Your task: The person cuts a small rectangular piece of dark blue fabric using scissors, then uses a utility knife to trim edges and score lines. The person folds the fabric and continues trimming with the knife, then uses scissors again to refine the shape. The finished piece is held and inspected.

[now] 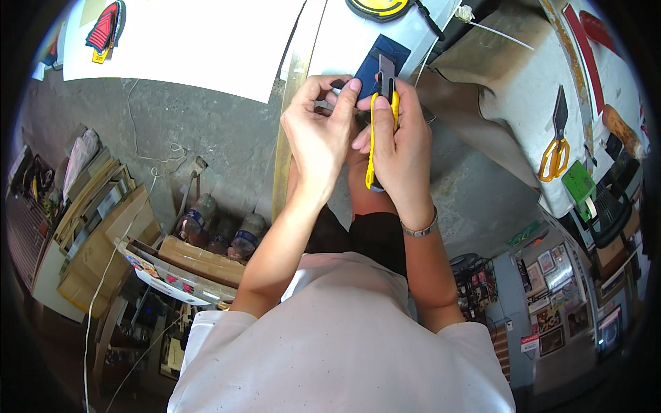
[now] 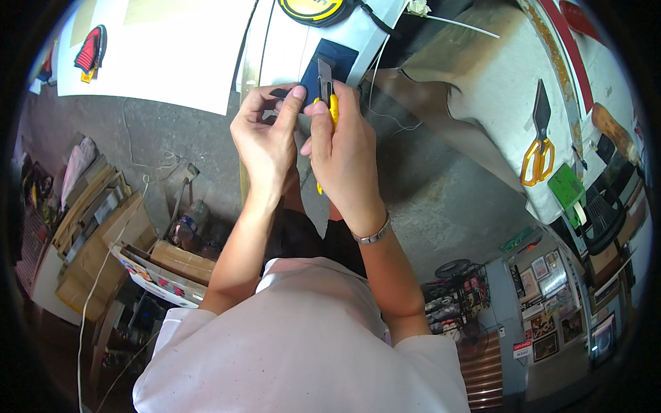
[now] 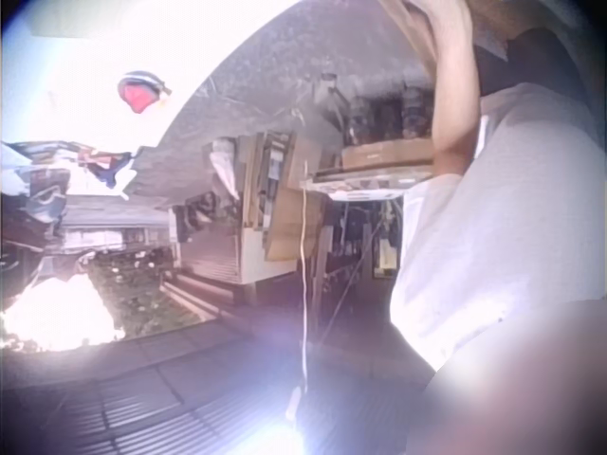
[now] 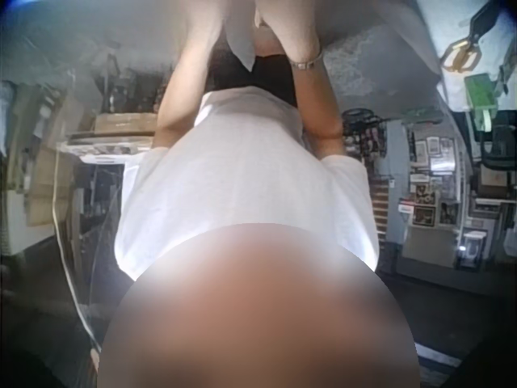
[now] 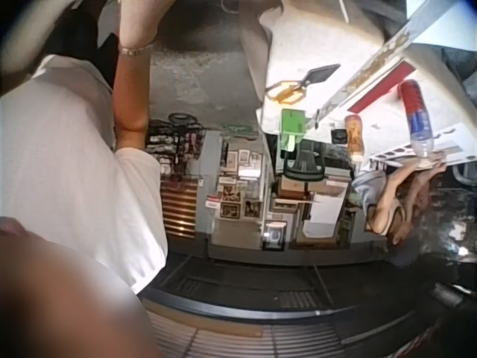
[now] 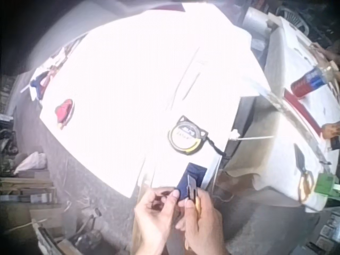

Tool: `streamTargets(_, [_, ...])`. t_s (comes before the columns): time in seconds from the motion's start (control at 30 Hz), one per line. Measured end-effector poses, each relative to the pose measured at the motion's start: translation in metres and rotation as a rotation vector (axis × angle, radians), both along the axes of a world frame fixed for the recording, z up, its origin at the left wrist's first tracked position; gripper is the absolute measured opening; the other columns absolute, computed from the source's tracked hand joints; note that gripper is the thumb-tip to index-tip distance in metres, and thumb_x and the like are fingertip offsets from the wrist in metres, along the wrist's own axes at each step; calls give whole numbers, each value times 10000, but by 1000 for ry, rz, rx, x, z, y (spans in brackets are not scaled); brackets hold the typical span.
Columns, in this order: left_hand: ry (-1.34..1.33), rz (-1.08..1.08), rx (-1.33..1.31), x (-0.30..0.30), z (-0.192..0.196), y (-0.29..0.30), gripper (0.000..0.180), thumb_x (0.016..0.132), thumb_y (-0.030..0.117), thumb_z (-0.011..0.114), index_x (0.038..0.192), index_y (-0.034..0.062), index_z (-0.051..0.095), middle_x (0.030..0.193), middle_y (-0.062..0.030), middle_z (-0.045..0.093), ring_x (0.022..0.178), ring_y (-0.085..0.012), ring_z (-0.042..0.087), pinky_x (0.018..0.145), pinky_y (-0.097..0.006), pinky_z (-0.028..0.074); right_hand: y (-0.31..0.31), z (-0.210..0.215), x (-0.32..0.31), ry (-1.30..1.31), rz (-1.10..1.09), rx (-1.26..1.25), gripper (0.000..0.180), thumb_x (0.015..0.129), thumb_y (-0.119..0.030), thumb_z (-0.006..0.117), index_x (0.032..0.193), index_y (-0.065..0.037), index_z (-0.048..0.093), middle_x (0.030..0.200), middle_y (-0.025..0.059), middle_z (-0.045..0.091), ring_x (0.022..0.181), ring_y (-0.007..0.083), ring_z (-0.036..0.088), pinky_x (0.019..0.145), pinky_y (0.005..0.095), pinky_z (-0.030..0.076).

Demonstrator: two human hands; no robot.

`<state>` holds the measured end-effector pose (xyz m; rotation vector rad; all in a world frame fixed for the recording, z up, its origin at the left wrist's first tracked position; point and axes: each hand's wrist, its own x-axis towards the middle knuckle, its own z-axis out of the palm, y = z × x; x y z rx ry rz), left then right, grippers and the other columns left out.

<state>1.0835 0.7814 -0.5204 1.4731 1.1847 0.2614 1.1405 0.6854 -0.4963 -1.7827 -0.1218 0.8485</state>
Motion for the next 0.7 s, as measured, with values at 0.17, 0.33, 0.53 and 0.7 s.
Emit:
streamTargets(0.17, [236,-489,297,-8,14,30,118,853,129,794,911,45,734,1057,-105,678,864,-278,665,751,-385,533,-9,-18,18,-408,218,-117,301,1093,-178,490,1301,29,557,996,111,693,660,159,684,624,300,538])
streamTargets(0.33, [-48,-1007,882,7,10,68,122,850,198,759,890,87,727,1384,-90,591,1288,-289,544,1057,-504,419,-16,-27,32,-516,265,-92,297,1109,-176,456,1308,22,553,1081,113,657,692,138,644,667,286,523])
streamTargets(0.53, [-223,-1119,822,24,-6,94,252,847,237,793,977,46,692,1342,-122,617,1227,-317,597,1026,-470,473,-12,-33,37,-579,102,-61,275,1118,-179,435,1301,-3,539,1154,73,668,690,118,614,679,263,510])
streamTargets(0.7, [-264,-1103,852,28,-15,89,315,834,260,818,1011,43,674,1304,-122,635,1129,-303,644,942,-408,526,-14,-32,34,-486,55,-79,249,1111,-152,441,1297,-24,547,1204,48,703,678,119,614,666,274,512])
